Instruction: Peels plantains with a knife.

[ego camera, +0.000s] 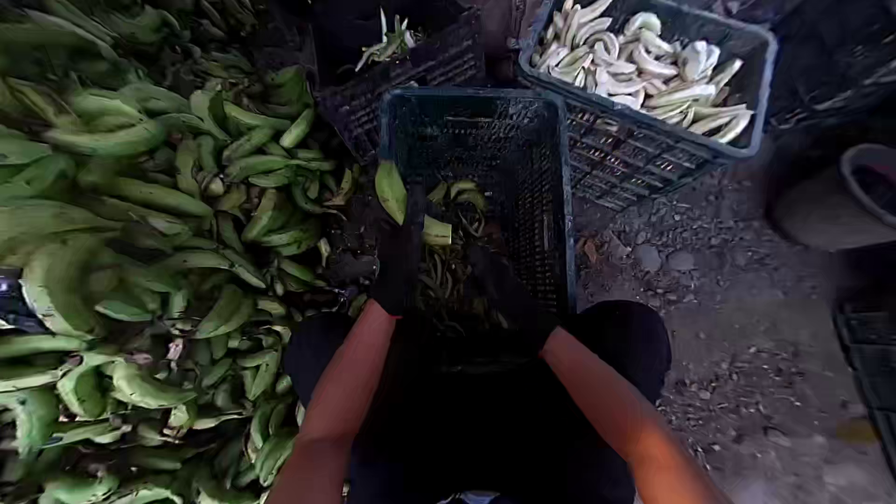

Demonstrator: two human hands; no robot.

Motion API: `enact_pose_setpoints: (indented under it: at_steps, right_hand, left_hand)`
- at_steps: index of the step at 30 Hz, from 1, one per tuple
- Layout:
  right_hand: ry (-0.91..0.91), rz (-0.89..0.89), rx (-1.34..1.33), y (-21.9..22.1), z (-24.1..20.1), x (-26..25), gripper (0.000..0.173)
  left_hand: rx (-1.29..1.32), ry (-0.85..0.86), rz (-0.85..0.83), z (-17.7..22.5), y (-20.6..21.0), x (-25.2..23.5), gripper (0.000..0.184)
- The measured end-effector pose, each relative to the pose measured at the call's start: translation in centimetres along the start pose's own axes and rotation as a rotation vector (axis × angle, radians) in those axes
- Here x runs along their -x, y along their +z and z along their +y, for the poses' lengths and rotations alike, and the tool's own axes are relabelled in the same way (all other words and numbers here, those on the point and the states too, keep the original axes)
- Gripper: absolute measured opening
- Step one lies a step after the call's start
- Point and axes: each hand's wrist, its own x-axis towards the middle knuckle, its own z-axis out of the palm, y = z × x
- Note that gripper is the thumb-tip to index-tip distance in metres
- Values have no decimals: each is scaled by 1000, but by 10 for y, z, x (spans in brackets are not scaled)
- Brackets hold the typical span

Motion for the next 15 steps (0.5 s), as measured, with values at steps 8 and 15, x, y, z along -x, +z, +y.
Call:
enact_pose_setpoints:
  at_steps: [8, 15]
  right_hand:
    - [-315, 2, 859, -36, -7, -14, 62]
    - [-361, 75, 871, -29, -9, -3, 61]
  left_hand:
    - [-99, -242, -28, -6, 0, -5, 59]
    - [54, -267, -52, -21, -5, -5, 73]
